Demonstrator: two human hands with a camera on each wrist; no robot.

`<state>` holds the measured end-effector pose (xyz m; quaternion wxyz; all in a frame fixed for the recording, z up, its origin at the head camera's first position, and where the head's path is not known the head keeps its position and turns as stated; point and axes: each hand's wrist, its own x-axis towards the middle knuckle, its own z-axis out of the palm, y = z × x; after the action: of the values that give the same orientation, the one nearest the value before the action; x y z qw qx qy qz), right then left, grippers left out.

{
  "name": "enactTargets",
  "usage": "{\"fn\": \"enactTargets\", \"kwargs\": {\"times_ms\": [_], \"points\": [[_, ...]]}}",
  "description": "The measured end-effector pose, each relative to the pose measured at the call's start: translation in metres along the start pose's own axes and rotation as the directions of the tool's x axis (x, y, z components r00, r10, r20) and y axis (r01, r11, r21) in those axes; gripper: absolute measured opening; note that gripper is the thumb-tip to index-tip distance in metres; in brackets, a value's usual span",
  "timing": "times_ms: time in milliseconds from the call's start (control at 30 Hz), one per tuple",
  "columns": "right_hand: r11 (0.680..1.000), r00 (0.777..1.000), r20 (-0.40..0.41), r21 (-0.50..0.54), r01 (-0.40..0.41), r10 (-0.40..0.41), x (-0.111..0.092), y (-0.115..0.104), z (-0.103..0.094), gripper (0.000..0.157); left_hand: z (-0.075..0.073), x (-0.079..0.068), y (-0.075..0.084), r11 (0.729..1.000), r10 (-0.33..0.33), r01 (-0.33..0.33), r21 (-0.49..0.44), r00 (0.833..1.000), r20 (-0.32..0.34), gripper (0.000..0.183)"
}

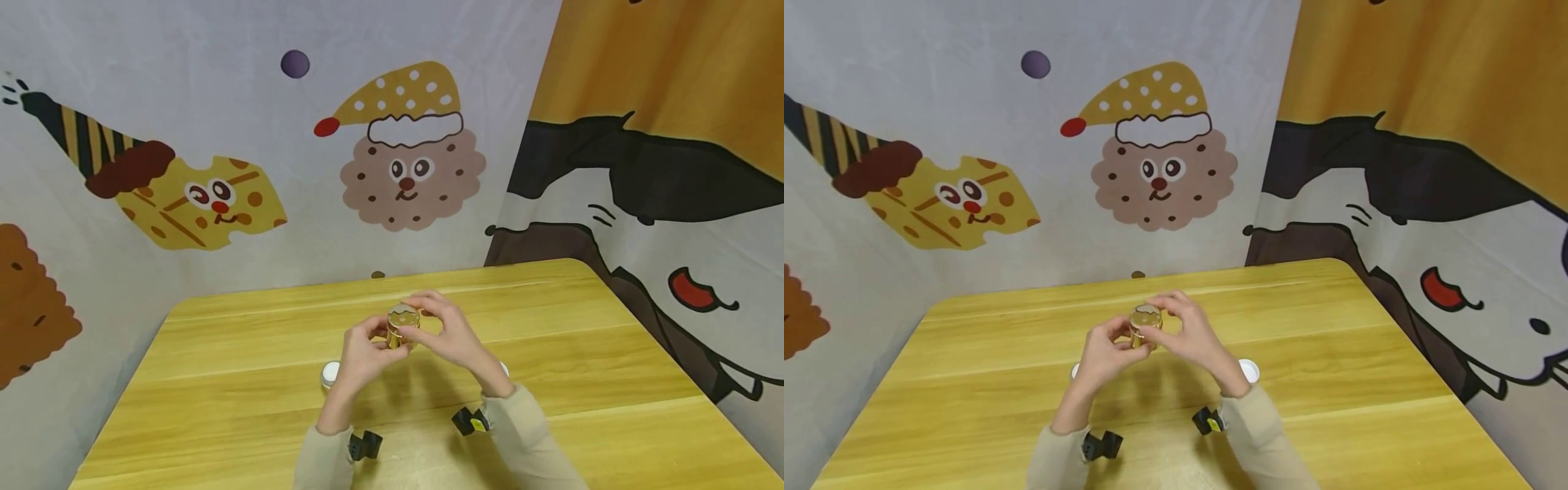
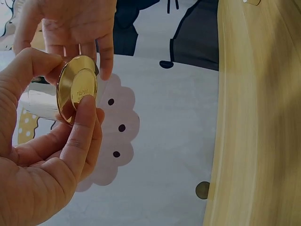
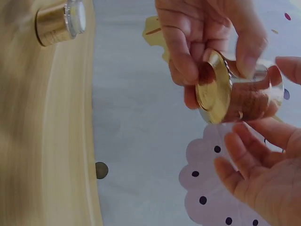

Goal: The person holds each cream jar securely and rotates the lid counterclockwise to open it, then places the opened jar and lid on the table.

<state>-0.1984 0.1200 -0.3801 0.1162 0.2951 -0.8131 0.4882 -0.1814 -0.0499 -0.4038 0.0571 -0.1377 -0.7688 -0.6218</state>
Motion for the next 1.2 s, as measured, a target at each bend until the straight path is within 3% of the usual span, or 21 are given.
{"fn": "enactTargets", "kwargs": {"times_ms": [133, 300, 433, 533, 667, 833, 933, 1000, 1100, 1200], "points": [[0.999, 0.999, -0.017, -0.022, -0.033, 0.033, -0.001, 0.0, 0.003, 0.052, 0.001, 0.0, 0.0, 1.0, 0.018, -0.018, -0.012, 1.0, 0.004, 0.042], [0.999, 0.997, -0.059, -0.003, -0.048, 0.048, -0.001, 0.0, 0.004, 0.044, 0.001, 0.0, 0.0, 1.0, 0.002, -0.002, -0.019, 1.0, 0.009, 0.041], [1.0, 1.0, -0.012, 0.0, -0.007, 0.007, 0.0, 0.001, 0.003, 0.04, 0.0, 0.001, -0.001, 0.999, -0.009, 0.009, -0.03, 1.0, 0.012, 0.039], [1.0, 0.999, 0.028, 0.005, 0.018, -0.018, 0.0, 0.002, 0.002, 0.048, -0.001, 0.002, -0.001, 0.999, -0.016, 0.017, -0.034, 1.0, 0.012, 0.04], [1.0, 1.0, 0.012, -0.005, -0.024, 0.024, 0.001, 0.003, 0.004, 0.057, -0.003, 0.003, 0.0, 1.0, -0.018, 0.018, -0.02, 1.0, 0.014, 0.041], [0.998, 0.997, -0.046, 0.001, -0.066, 0.066, 0.001, -0.003, 0.005, 0.044, -0.003, 0.0, 0.013, 0.999, -0.026, 0.027, -0.019, 0.999, 0.026, 0.041], [0.999, 0.999, -0.035, 0.013, -0.038, 0.039, 0.001, -0.002, 0.003, 0.037, -0.003, 0.0, 0.014, 0.999, -0.041, 0.042, -0.018, 0.999, 0.028, 0.039], [1.0, 1.0, -0.008, 0.015, -0.008, 0.008, 0.0, 0.003, 0.003, 0.037, -0.001, 0.001, 0.004, 0.999, -0.032, 0.033, -0.019, 0.999, 0.023, 0.039], [1.0, 0.999, 0.028, 0.017, 0.024, -0.024, -0.001, 0.004, 0.002, 0.044, -0.001, 0.001, 0.001, 1.0, -0.021, 0.022, -0.019, 1.0, 0.021, 0.039], [1.0, 1.0, 0.028, 0.003, 0.002, -0.002, -0.003, 0.004, 0.002, 0.051, -0.001, 0.0, 0.001, 1.0, -0.022, 0.022, -0.014, 1.0, 0.02, 0.039]]}}
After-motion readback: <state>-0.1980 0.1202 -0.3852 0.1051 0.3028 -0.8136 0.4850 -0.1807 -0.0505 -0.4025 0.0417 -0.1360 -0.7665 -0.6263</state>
